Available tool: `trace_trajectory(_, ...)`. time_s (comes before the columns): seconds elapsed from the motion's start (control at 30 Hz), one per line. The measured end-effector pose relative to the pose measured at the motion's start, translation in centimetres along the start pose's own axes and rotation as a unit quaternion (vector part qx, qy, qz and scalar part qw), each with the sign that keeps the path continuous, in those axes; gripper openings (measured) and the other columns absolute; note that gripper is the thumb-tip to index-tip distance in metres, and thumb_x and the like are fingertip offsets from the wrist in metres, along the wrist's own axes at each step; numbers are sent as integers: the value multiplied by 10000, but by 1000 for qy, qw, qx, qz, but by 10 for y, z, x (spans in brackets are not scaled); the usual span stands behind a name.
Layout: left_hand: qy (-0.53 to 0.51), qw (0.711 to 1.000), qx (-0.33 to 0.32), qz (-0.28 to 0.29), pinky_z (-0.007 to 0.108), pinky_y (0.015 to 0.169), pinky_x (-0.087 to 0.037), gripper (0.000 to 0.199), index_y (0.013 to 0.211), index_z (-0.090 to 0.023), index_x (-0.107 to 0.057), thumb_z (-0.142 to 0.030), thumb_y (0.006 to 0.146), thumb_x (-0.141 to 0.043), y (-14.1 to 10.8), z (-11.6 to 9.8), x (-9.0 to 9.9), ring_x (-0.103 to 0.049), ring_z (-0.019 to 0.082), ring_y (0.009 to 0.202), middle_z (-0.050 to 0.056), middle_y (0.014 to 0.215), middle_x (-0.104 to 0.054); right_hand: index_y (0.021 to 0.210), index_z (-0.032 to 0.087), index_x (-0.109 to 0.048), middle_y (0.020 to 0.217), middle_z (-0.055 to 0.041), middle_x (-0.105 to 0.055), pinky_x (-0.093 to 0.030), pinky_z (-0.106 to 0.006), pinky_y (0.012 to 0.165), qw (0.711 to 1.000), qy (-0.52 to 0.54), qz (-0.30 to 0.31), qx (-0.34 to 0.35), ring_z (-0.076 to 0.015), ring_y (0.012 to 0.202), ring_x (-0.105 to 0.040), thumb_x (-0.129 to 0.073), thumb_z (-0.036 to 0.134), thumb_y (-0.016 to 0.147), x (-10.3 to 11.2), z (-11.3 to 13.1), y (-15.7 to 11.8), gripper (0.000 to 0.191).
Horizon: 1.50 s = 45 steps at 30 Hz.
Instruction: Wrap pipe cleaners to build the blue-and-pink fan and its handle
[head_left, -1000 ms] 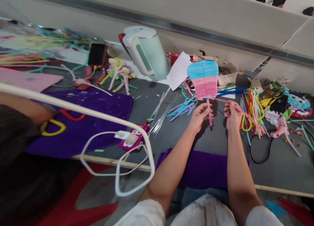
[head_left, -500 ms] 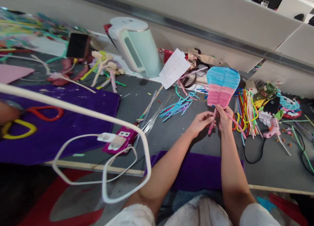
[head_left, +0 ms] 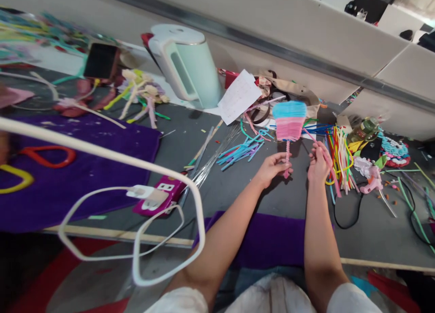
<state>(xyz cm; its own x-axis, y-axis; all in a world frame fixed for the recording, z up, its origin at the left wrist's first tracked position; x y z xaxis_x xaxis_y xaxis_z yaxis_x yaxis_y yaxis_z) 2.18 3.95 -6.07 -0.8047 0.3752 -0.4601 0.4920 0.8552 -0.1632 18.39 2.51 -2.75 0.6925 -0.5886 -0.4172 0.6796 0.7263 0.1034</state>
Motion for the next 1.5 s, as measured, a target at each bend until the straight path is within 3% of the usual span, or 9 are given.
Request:
trace_trajectory(0.07, -20, 999, 26, -22, 256, 548, -529, 495, 1077, -130, -627, -210, 622, -805, 5, 1, 6, -679, 178, 657, 59, 806, -654, 976, 180, -646, 855, -29, -682, -443, -193, 528, 999, 13, -38, 11, -76, 631, -558, -654, 430, 753, 10, 1, 5, 334)
trace_trajectory(0.17, -32, 997, 51, -38, 266, 545, -537, 478, 1054, -111, -636, -168, 610, -806, 8, 5, 11, -672, 174, 629, 61, 768, -656, 961, 200, -641, 770, -3, -664, -404, -184, 472, 999, 20, -36, 0, -65, 561, -522, -600, 501, 799, 16, 3, 9, 344)
trace_trajectory(0.33, -8, 999, 13, -45, 263, 536, -533, 496, 1109, -132, -636, -193, 641, -789, 7, 5, 13, -676, 170, 630, 45, 788, -648, 887, 203, -607, 691, 22, -606, -355, -175, 431, 998, 54, -11, -27, -59, 523, -489, -612, 563, 773, 13, 5, 7, 378)
trace_trajectory(0.53, 2, 999, 14, -30, 238, 510, -527, 488, 1115, -137, -633, -210, 657, -784, 11, 8, 12, -664, 151, 607, 43, 768, -648, 792, 209, -500, 671, 45, -566, -343, -163, 439, 994, 91, 16, -52, -49, 519, -472, -737, 470, 662, 5, 3, 3, 376)
trace_trajectory(0.77, -29, 995, 15, -93, 314, 563, -581, 437, 1060, -108, -603, -205, 673, -780, 16, 9, 16, -678, 181, 660, 74, 780, -676, 762, 219, -439, 600, 76, -514, -347, -170, 430, 998, 35, 24, -45, -50, 474, -441, -727, 408, 674, 2, 0, 0, 355)
trace_trajectory(0.9, -41, 996, 61, -46, 335, 614, -589, 469, 1076, -107, -590, -218, 669, -793, 9, 4, 17, -701, 230, 775, 150, 920, -701, 808, 215, -517, 539, 101, -445, -358, -168, 430, 998, 17, 32, -42, -49, 452, -420, -688, 308, 681, 5, 3, 2, 232)
trace_trajectory(1.1, -70, 994, 82, 32, 351, 671, -586, 782, 1252, -202, -489, -21, 560, -804, 0, -4, 11, -693, 256, 912, 159, 1147, -654, 843, 160, -645, 735, -10, -658, -430, -183, 470, 988, -3, 85, -127, -75, 571, -542, -651, 339, 707, 2, 4, -2, 225)
trace_trajectory(1.27, -95, 991, 91, 19, 321, 728, -585, 601, 1121, -130, -595, 8, 570, -792, 0, -3, 12, -692, 235, 913, 123, 996, -691, 730, 187, -605, 612, 61, -538, -450, -169, 497, 981, 7, 135, -136, -55, 536, -487, -744, 273, 631, 0, 8, -4, 192)
trace_trajectory(1.5, -112, 989, 95, 11, 284, 733, -585, 330, 985, -83, -660, -69, 672, -764, -1, -2, 10, -705, 218, 873, 119, 910, -710, 734, 157, -645, 601, 24, -585, -373, -161, 424, 973, -88, 175, -125, -54, 486, -455, -666, 242, 672, 3, 11, -5, 107)
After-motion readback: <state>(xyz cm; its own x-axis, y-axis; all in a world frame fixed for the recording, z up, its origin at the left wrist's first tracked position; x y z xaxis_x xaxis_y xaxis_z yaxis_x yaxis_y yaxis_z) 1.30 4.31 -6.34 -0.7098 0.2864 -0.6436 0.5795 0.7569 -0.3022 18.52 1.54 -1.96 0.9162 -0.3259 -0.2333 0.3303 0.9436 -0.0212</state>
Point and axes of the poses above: each hand's wrist, its own y-axis towards the middle knuckle, its own x-axis out of the back of the hand, z = x × y, the point moved 3 cm from there along y, towards the middle knuckle
